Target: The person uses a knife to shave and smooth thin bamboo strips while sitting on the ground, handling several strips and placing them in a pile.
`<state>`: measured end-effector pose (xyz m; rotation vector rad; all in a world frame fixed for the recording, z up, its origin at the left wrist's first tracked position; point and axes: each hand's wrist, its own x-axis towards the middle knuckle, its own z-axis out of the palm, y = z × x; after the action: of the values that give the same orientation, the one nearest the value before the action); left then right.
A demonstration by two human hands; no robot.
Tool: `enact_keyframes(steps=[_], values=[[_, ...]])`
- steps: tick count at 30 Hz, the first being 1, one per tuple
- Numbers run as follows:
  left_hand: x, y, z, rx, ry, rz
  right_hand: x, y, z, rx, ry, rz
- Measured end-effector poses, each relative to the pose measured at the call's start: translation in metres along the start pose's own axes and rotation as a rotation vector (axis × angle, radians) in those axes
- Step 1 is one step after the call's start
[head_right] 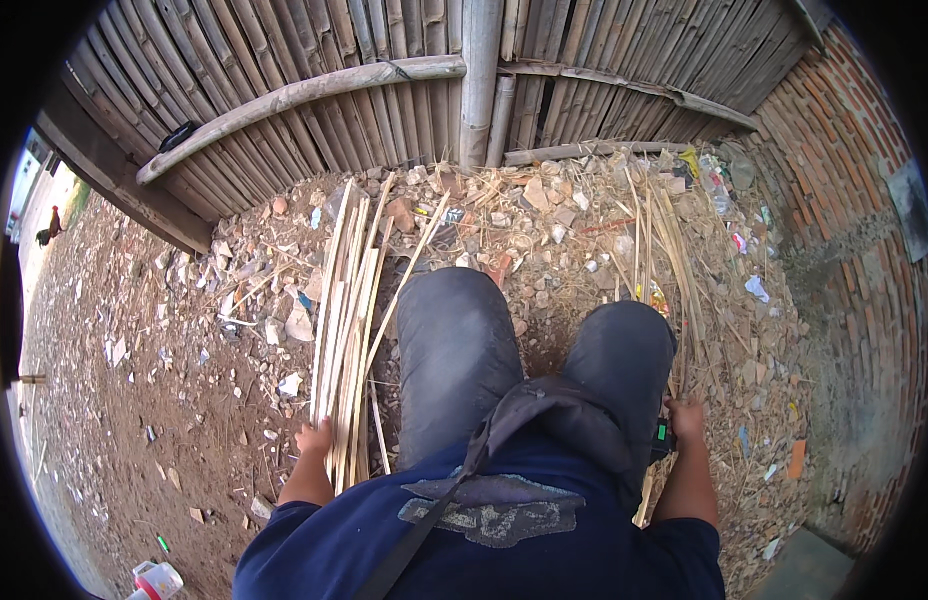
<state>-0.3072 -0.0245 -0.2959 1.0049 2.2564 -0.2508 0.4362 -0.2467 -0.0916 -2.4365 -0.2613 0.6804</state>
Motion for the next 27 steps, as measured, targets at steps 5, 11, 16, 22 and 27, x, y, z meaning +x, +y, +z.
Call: enact_keyframes(steps=[5, 11, 16, 22, 27], values=[[-0.005, -0.009, 0.017, -0.061, 0.115, 0.043, 0.018, 0.02, 0.002, -0.073, 0.09, -0.059], [-0.022, 0.0, 0.009, -0.03, 0.067, 0.049, 0.017, 0.029, 0.0, -0.161, 0.069, -0.057], [-0.015, -0.014, 0.01, 0.03, 0.057, 0.062, 0.007, 0.015, 0.01, -0.047, 0.032, -0.043], [-0.009, -0.003, 0.012, 0.064, -0.115, 0.108, 0.088, 0.132, -0.029, -0.143, 0.087, -0.076], [-0.033, 0.001, 0.007, 0.027, 0.087, 0.106, 0.079, 0.107, 0.011, -0.01, 0.03, -0.067]])
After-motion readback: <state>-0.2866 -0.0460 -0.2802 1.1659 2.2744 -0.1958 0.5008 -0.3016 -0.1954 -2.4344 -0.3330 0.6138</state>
